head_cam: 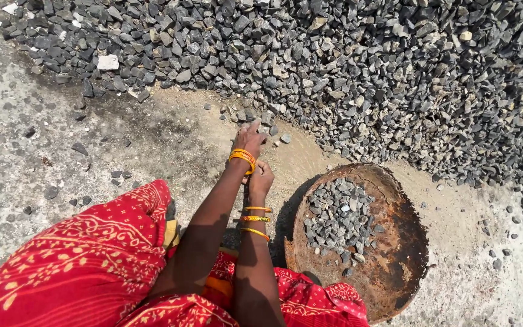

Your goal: The recorder is picking up gravel stones from a pile on the ground and putting them into a shallow metal bowl.

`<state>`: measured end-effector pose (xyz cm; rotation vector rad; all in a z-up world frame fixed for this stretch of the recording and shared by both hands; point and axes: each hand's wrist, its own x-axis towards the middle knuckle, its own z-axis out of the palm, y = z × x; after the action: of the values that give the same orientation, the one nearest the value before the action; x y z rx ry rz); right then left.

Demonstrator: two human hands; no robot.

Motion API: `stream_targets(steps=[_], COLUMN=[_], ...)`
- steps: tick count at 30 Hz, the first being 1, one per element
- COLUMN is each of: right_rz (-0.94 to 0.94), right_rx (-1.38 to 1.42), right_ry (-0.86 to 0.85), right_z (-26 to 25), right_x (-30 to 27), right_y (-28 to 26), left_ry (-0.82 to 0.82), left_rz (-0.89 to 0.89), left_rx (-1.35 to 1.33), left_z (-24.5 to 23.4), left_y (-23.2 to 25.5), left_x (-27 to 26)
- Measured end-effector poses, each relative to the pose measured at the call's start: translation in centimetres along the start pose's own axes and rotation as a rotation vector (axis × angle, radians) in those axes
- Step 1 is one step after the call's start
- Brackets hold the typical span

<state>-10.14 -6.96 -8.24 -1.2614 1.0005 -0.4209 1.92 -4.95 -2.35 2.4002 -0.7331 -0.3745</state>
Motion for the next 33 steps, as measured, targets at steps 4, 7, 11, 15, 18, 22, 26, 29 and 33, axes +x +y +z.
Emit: stream_targets(steps=[4, 7, 11, 15, 18, 22, 26, 29, 33], right_rz=[0.025, 0.011, 0.144, 0.168, -0.103, 0.343, -0.113, -0.152, 0.018], right_rx=[0.09, 0.109, 0.292, 0.266, -0.029, 1.298, 0.37, 0.286, 0.25], right_ry=[-0.043, -0.036, -0.065, -0.074, -0.037, -0.634, -0.094, -0.107, -0.091], right_z=[-0.3, -0.3, -0.4, -0.6, -1.4, -1.2, -0.1, -1.1, -0.2], right_x=[0.0, -0.3, -1.2, -1.0, 2.2, 1.8, -0.5, 0.8, 0.0], right_y=[0.2, 0.0, -1.2, -0.4, 5.6, 7.2, 4.4, 6.1, 2.6], left_ry=[0.023, 0.12, 0.163, 0.175, -0.049, -0.43, -0.453, -0.211, 0.223], left_rz=[-0.053, -0.066, -0.375, -0.635, -0.367, 0.054, 0.165, -0.035, -0.262], left_rx=[-0.132, -0.216, -0.823, -1.018, -1.075, -0.852, -0.663, -0.53, -0.225], left_z=[1.1, 0.3, -0.4, -2.9, -5.1, -4.4, -1.1, 1.8, 2.7], left_y=[-1.7, -1.6, -1.6, 1.4, 7.9, 15.0, 13.9, 7.8, -2.2], left_x=[-0.9, -1.7, -0.6, 0.1, -1.0, -2.6, -0.8, 2.5, 6.3])
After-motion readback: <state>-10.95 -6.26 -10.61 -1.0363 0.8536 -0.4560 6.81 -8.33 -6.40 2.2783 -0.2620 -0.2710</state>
